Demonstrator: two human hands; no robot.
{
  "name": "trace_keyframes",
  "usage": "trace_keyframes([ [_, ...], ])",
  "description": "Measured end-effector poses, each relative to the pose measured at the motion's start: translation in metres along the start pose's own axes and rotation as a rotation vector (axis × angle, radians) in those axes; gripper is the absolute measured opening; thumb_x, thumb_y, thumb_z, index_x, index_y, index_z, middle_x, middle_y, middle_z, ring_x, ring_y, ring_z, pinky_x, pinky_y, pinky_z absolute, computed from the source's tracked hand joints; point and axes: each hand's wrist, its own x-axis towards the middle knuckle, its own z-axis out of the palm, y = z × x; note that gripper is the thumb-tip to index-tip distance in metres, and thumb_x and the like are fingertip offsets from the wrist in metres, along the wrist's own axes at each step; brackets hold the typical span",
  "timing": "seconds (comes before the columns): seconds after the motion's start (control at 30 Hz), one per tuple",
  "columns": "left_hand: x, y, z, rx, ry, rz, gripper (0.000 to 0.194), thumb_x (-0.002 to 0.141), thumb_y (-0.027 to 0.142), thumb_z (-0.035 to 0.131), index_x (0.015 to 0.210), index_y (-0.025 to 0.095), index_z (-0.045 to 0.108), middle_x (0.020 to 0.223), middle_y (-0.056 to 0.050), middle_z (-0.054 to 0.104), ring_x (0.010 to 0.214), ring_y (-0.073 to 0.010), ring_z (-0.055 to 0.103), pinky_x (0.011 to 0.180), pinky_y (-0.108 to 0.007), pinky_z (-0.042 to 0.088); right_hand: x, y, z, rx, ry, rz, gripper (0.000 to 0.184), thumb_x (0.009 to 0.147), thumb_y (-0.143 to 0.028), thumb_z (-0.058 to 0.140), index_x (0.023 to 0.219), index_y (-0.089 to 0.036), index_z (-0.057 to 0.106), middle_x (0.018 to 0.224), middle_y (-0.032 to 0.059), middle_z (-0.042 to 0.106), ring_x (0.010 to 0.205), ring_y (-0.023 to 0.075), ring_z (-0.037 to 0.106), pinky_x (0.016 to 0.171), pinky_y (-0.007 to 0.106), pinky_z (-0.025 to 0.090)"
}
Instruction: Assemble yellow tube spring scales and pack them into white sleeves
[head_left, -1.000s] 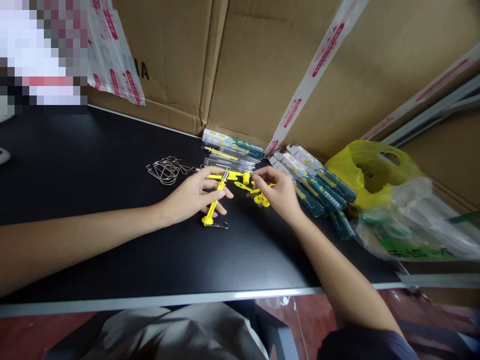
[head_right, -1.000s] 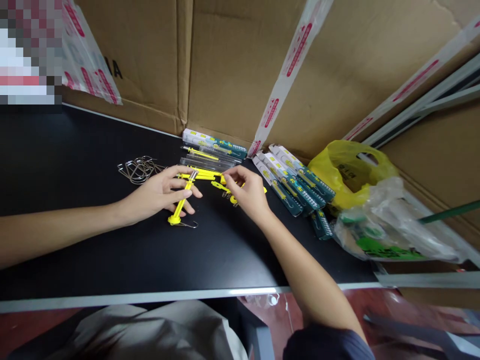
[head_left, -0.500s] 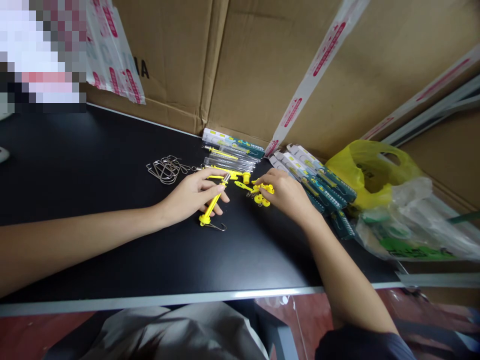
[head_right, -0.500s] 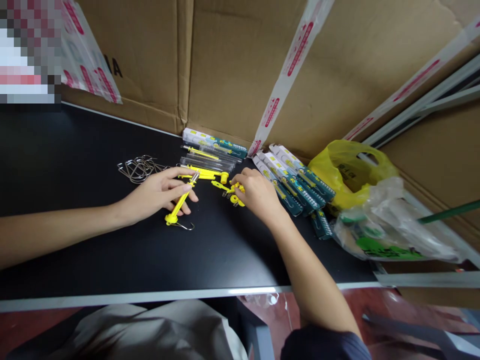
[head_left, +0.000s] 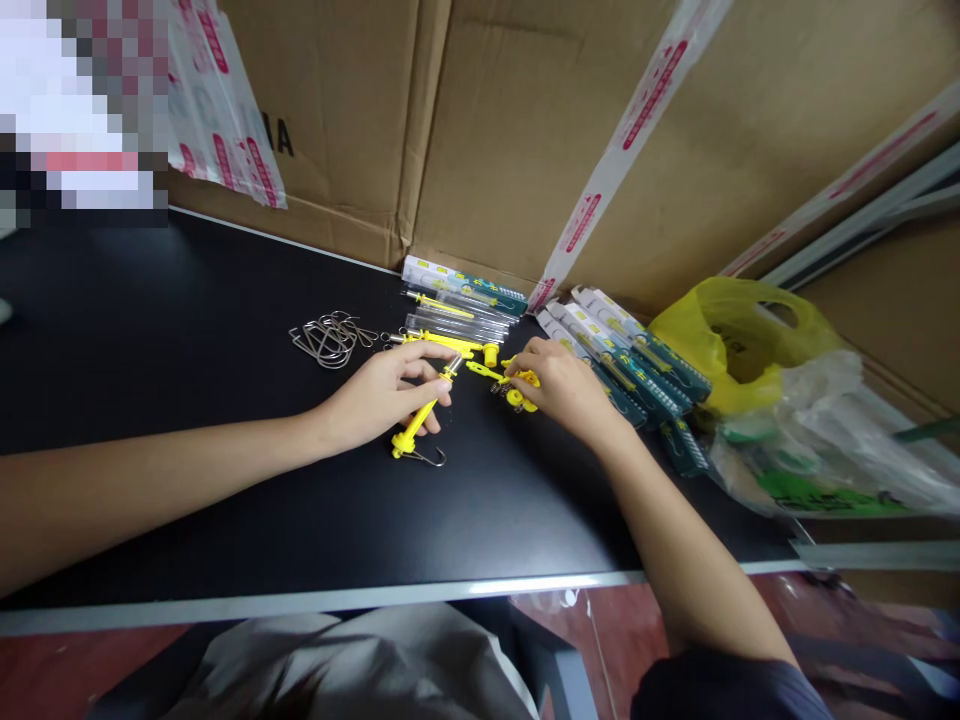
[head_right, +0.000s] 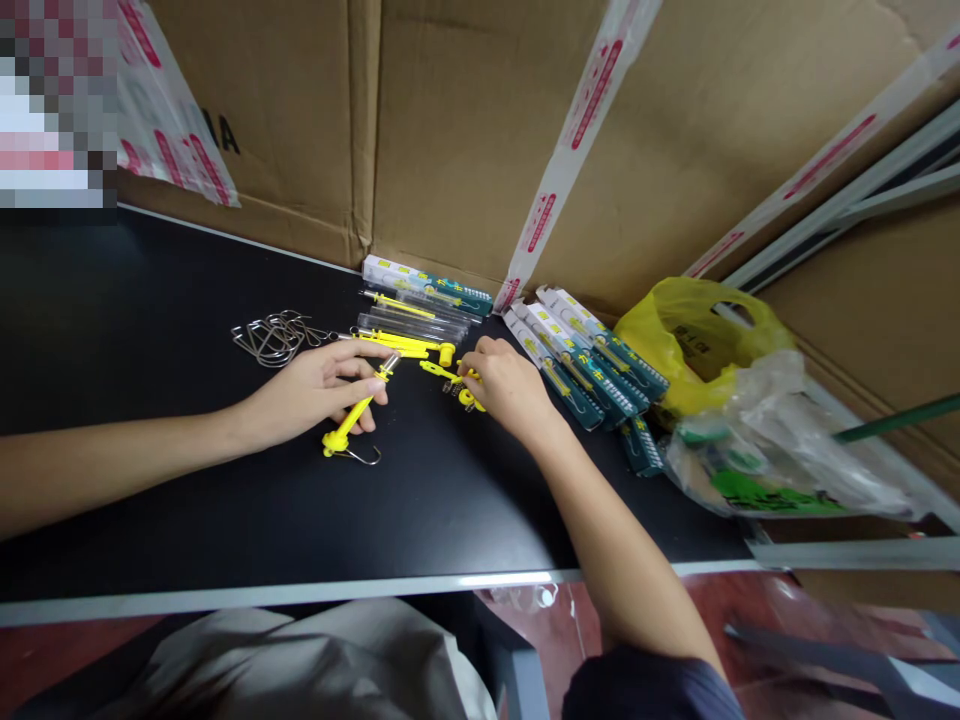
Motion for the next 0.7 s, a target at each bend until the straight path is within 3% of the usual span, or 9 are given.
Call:
trace_keyframes([
  [0.4, 0.0000, 0.0016, 0.0002, -0.009, -0.017, -0.019, 0.044, 0.084, 0.029, 0.065, 0.123, 0.016, 0.052, 0.077, 0.001, 0.065, 0.053, -0.0129, 0.067, 0.050, -0.024, 0.057, 0.0032, 0.0041, 0.0020, 0.088, 0.035, 0.005, 0.011, 0.089, -0.018, 0.058, 0.086, -0.018, 0.068, 0.094, 0.0078, 0.066, 0.090, 0.0215, 0.059, 0.072, 0.030, 0.042],
  [0.57, -0.0018, 0.0041, 0.0005, 0.011, -0.021, -0.023, 0.044, 0.084, 0.029, 0.065, 0.124, 0.015, 0.052, 0.075, 0.001, 0.066, 0.051, -0.0122, 0.066, 0.048, -0.023, 0.055, 0.0037, 0.0050, 0.0005, 0.320, 0.151, 0.014, 0.009, 0.088, -0.019, 0.056, 0.086, -0.018, 0.064, 0.090, 0.0070, 0.068, 0.086, 0.0206, 0.060, 0.079, 0.033, 0.044],
  [0.7, -0.0033, 0.0053, 0.0002, 0.041, -0.045, -0.024, 0.042, 0.085, 0.028, 0.063, 0.123, 0.015, 0.052, 0.073, 0.002, 0.065, 0.049, -0.0107, 0.064, 0.044, -0.020, 0.051, 0.0031, 0.0008, -0.0011, 0.606, 0.205, 0.038, 0.011, 0.090, -0.025, 0.056, 0.087, -0.017, 0.061, 0.086, 0.0053, 0.068, 0.080, 0.0175, 0.061, 0.072, 0.029, 0.044],
])
